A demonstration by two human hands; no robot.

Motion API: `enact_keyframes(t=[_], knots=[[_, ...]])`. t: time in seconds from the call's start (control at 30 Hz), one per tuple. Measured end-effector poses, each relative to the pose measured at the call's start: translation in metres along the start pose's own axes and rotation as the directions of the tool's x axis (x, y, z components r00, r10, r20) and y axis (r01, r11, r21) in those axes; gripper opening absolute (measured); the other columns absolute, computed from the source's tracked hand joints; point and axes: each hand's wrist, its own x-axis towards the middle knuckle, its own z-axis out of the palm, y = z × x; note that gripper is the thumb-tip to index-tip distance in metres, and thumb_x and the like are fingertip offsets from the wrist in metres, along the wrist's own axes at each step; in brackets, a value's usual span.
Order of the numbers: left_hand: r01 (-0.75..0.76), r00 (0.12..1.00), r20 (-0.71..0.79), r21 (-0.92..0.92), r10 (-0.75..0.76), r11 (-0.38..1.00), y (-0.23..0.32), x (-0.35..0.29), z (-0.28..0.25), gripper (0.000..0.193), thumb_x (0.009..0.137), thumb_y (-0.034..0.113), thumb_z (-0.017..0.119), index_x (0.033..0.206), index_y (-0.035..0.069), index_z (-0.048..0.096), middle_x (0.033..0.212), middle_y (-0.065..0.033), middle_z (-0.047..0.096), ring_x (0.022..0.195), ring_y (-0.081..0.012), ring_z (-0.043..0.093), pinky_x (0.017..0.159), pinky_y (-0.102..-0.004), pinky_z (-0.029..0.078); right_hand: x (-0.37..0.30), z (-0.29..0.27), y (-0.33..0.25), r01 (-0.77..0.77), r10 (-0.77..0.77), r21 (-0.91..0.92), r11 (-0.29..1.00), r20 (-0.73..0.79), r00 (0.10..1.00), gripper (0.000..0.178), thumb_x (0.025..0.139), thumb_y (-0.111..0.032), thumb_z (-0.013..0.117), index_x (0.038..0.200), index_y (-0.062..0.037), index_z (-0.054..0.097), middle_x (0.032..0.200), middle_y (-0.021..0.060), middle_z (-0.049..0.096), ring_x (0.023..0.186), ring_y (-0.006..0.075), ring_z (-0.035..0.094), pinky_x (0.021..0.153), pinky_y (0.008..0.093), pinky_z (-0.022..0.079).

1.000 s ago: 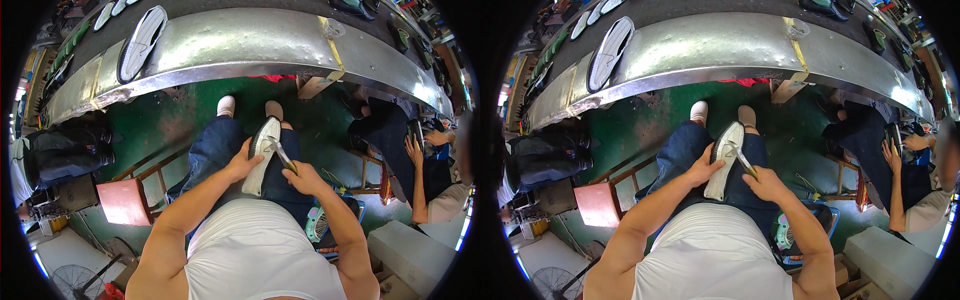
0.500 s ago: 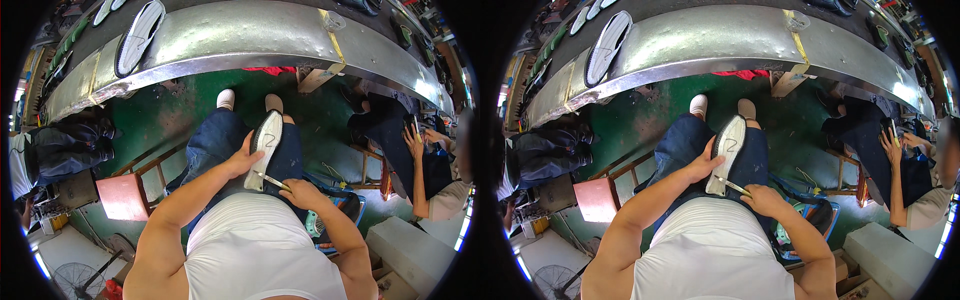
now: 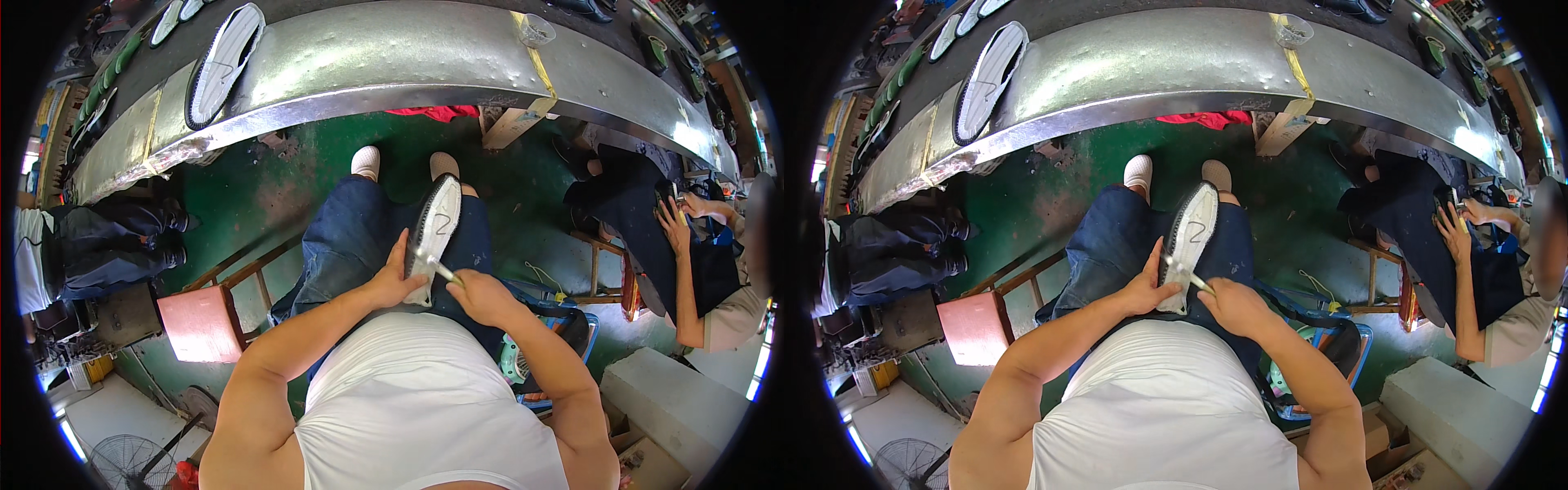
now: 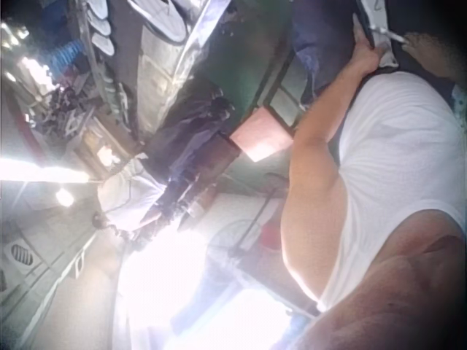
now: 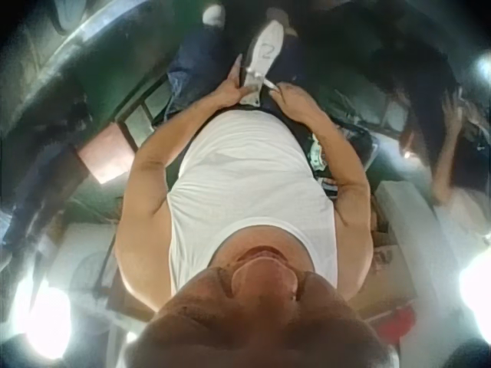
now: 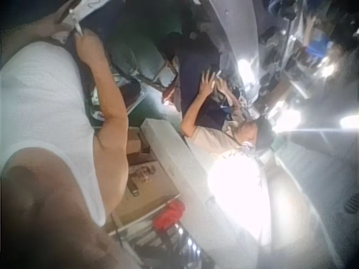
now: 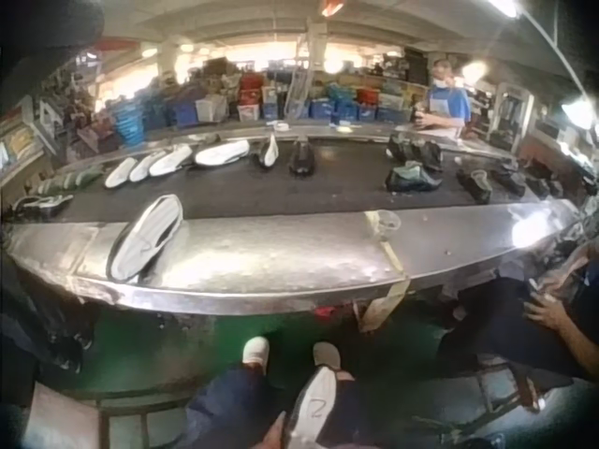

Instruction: Manually applying adhesive and assembling shoe components on a production line.

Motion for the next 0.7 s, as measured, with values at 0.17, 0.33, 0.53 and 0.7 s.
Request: enact_keyframes(t=[0.17, 0.33, 0.53, 0.7], knots=[[-0.004, 1.0, -0.026, -0.032, 0.003, 0.999, 0.014, -0.009, -0.023, 0.092, 0.095, 0.012, 0.064, 0.16, 0.002, 0.0, 0.159, -0.0195, 0.029, 0.144, -0.0235, 0.032, 0.117, -0.0314, 0.027, -0.017, 0.002, 0.033, -0.12, 0.123, 0.215, 0.969, -0.001, 0.992, 0.039, 0.103, -0.034, 0.048, 0.095, 0.0019, 0.062, 0.084, 0.0219, 0.067, 0.083, 0.0402, 0.066, 0.077, 0.0446, 0.051], [-0.063, 0.998, -0.022, -0.516, 0.06, 0.854, 0.07, -0.036, -0.042, 0.081, 0.097, 0.009, 0.063, 0.16, 0.005, 0.013, 0.154, -0.0104, 0.039, 0.135, -0.017, 0.044, 0.112, -0.0311, 0.035, -0.039, 0.006, 0.042, -0.269, 0.285, 0.289, 0.919, -0.016, 0.958, 0.039, 0.103, -0.035, 0.048, 0.095, 0.0009, 0.062, 0.078, 0.0136, 0.068, 0.075, 0.0267, 0.067, 0.073, 0.0379, 0.052], [-0.305, 0.945, -0.085, -0.575, 0.315, 0.759, 0.131, -0.035, -0.043, 0.073, 0.101, 0.013, 0.056, 0.161, 0.01, 0.014, 0.154, -0.0103, 0.04, 0.132, -0.0184, 0.051, 0.108, -0.0342, 0.043, -0.043, -0.008, 0.018, -0.095, 0.092, -0.302, 0.948, -0.025, 0.995, 0.049, 0.094, -0.045, 0.061, 0.107, 0.0014, 0.066, 0.102, 0.0192, 0.068, 0.097, 0.0367, 0.065, 0.083, 0.0452, 0.052], [-0.466, 0.872, -0.144, -0.539, 0.469, 0.702, 0.155, -0.035, -0.032, 0.075, 0.102, 0.013, 0.055, 0.161, 0.009, 0.01, 0.156, -0.0102, 0.037, 0.136, -0.0194, 0.045, 0.111, -0.0343, 0.038, -0.028, -0.038, -0.034, 0.126, -0.046, 0.392, 0.912, -0.207, 0.977, 0.082, 0.088, -0.031, 0.073, 0.152, 0.0, 0.033, 0.15, 0.0233, 0.04, 0.134, 0.0371, 0.047, 0.103, 0.0442, 0.046]])
